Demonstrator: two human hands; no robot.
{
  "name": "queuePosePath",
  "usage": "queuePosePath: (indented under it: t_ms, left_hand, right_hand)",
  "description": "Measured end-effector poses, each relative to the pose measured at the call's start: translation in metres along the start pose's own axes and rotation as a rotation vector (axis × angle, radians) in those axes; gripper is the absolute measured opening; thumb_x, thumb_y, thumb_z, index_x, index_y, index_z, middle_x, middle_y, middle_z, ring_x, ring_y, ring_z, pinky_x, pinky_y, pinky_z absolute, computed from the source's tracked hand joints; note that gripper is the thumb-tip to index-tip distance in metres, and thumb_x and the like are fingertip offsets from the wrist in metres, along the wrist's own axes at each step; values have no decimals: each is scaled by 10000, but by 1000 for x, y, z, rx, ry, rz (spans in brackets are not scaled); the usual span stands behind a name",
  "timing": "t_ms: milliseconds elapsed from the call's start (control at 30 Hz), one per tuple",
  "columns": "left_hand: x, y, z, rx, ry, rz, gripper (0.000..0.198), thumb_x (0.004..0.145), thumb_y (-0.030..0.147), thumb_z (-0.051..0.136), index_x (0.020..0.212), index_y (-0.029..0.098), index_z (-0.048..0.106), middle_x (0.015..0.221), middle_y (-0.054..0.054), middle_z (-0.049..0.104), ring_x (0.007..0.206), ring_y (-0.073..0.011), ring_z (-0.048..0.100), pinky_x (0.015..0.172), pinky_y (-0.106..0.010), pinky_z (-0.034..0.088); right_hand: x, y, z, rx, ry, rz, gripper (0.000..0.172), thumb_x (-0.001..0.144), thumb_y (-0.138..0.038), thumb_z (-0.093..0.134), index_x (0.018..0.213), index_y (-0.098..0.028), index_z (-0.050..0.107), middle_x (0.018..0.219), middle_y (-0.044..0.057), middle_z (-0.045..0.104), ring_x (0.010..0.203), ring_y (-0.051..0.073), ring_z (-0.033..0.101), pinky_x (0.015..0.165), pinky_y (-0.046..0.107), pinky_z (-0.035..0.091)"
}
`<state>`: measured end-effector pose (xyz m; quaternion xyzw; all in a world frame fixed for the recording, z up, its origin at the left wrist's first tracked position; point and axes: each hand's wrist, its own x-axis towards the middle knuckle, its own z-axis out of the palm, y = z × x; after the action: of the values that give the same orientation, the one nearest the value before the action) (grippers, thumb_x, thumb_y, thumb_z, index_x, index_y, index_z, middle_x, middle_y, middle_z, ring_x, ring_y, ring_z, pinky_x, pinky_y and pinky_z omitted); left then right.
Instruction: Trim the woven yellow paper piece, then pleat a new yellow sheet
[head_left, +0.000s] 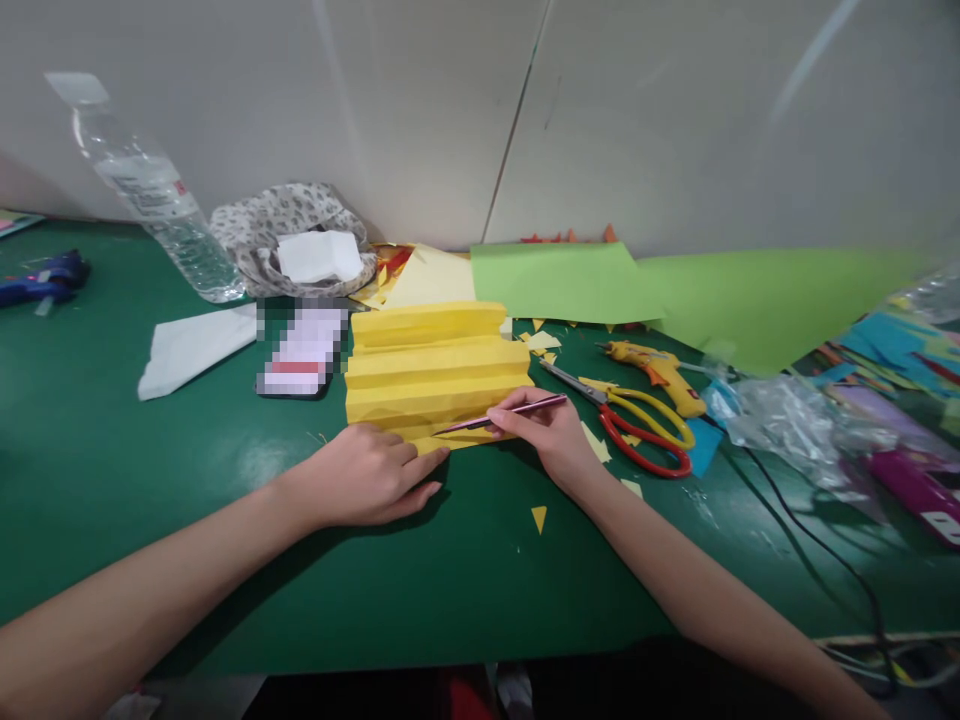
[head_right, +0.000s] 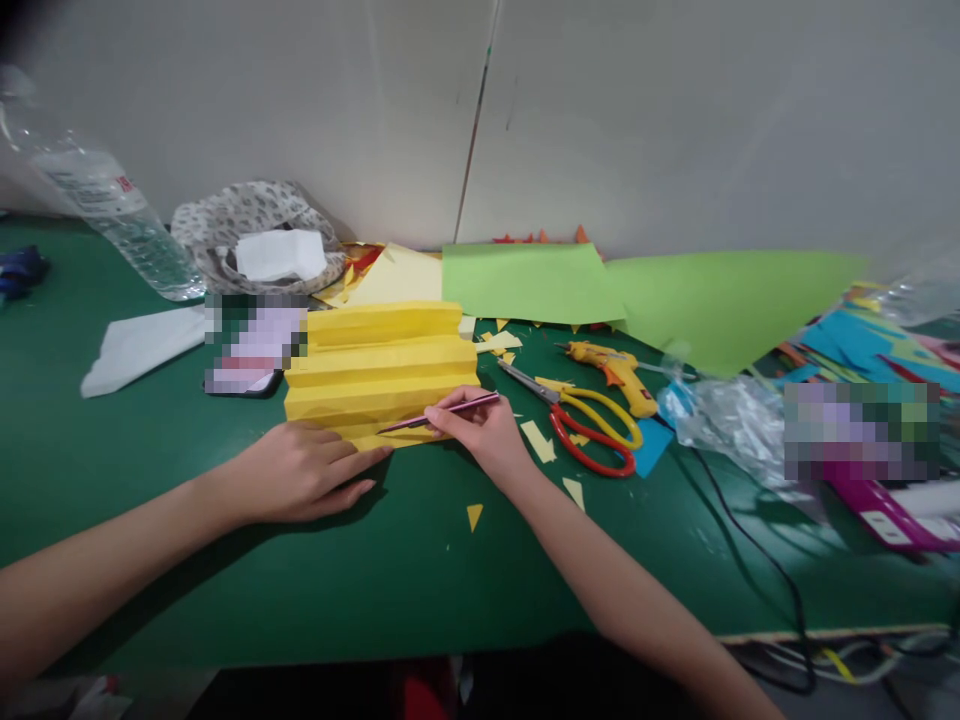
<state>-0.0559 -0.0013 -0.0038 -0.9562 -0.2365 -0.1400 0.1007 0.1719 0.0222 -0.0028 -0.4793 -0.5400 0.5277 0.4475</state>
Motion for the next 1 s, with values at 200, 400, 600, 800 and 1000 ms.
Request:
queuePosePath:
  t_ms: [200, 400, 600, 800, 1000]
  left_hand:
    - [3, 6, -3, -141, 108, 121, 291, 873, 186, 423, 1110, 88, 560, 970, -97, 671, 905, -185, 621, 768, -297, 521]
    - [1, 7, 2, -219, -17, 78, 378, 889, 246, 399, 1226, 97, 486, 1192, -121, 594, 1069, -212, 575, 852, -321, 515]
    - [0, 6, 1, -280, -43, 55, 359, 881, 250, 403, 1189, 100, 511, 1202, -127, 585, 1071, -215, 575, 839, -323, 528]
    - [0, 6, 0, -308, -63, 55, 337, 879, 243, 399, 1152, 92, 528, 1208, -142, 577, 1105, -220, 553, 862, -328, 520]
    - [1, 6, 0, -320, -76, 45, 332, 877, 241, 406, 1152, 101, 527, 1212, -138, 574, 1114, -224, 547, 868, -333, 517]
  right_hand:
    - [0, 1, 0, 2, 11, 0, 206, 588, -320, 761, 628, -172, 624, 582, -12, 616, 562, 132, 608, 592, 284, 524]
    - [1, 4, -2, 10, 4, 0, 210, 590, -323, 763, 628, -172, 623, 583, -12, 614, 558, 133, 609, 596, 283, 523]
    - [1, 6, -3, 25, 26, -16, 207, 597, -319, 758, 629, -171, 617, 583, -18, 603, 558, 132, 606, 589, 284, 523]
    - [1, 5, -4, 50, 34, -18, 188, 596, -301, 756, 618, -173, 620, 579, -13, 608, 557, 126, 597, 577, 278, 521]
    - [2, 6, -9, 63, 50, -36, 182, 595, -288, 761, 609, -173, 621, 565, -19, 598, 542, 120, 584, 571, 272, 511]
